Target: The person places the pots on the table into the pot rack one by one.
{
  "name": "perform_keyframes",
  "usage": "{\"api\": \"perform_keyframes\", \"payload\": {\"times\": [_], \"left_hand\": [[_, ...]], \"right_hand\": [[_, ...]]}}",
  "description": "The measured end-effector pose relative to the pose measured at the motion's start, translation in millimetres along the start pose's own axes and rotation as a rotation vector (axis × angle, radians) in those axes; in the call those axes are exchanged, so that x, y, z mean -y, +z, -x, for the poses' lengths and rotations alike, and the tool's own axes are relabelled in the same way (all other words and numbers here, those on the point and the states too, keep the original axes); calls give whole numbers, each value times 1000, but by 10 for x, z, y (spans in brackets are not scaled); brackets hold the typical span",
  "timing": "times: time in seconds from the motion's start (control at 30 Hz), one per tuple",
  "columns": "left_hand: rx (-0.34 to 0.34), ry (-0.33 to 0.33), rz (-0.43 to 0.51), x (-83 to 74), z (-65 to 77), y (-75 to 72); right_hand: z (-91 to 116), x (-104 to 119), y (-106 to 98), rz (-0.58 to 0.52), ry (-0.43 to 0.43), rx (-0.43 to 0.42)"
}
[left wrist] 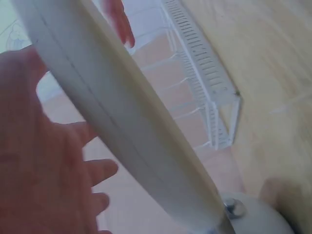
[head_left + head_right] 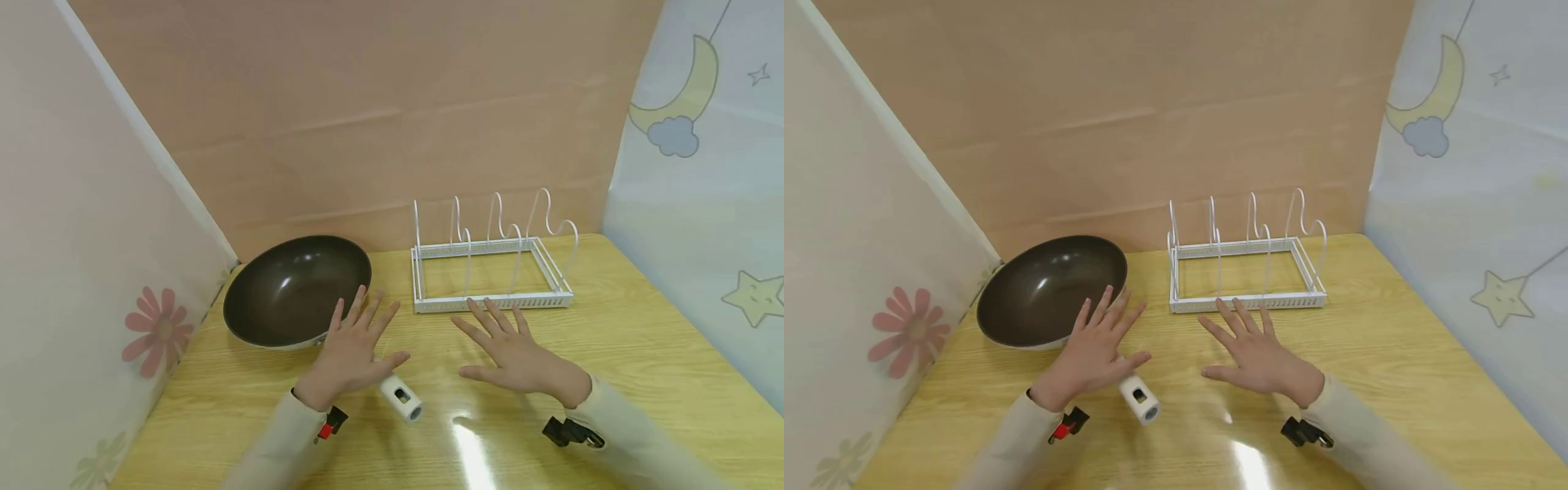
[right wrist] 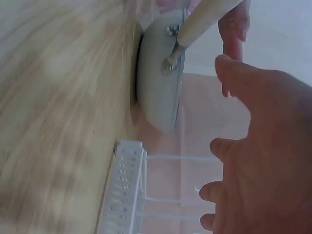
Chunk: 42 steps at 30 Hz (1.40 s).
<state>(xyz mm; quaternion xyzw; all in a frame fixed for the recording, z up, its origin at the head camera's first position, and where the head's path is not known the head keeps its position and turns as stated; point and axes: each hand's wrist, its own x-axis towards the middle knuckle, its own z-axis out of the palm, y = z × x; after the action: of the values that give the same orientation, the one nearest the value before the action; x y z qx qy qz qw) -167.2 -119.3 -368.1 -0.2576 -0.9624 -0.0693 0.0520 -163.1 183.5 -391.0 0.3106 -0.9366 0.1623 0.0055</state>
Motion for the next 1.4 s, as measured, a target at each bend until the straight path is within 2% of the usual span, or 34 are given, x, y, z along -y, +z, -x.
{"api": "perform_keyframes", "payload": {"times": [0.1,0.23,0.4,0.5,0.6,0.7,0.83,0.9,0.97,1.07,1.17,1.3,1.4], "left_hand": [[-68,25,48,66,42,-9],[-159,38,166,161,166,7],[-337,2,382,247,377,124],[-450,-47,572,253,503,233],[-550,-124,823,208,583,342],[-586,-289,1127,137,613,390],[-564,-525,1490,106,642,453],[-533,-597,1620,123,658,508],[-487,-631,1741,140,666,559],[-414,-634,1961,137,624,600],[-350,-592,2154,121,502,604],[-228,-561,2261,105,326,606],[-151,-551,2308,86,224,628]], "right_hand": [[-36,35,-11,-105,-35,68],[-75,130,-16,-266,-79,182],[-107,296,10,-515,-88,343],[-139,400,61,-692,-51,435],[-177,497,120,-868,-12,495],[-223,597,190,-1088,-6,524],[-263,730,315,-1402,12,540],[-287,784,378,-1532,38,559],[-310,837,430,-1650,64,581],[-362,889,492,-1792,61,623],[-410,932,527,-1875,24,659],[-457,981,558,-1908,-13,697],[-480,1023,576,-1902,22,712]]}}
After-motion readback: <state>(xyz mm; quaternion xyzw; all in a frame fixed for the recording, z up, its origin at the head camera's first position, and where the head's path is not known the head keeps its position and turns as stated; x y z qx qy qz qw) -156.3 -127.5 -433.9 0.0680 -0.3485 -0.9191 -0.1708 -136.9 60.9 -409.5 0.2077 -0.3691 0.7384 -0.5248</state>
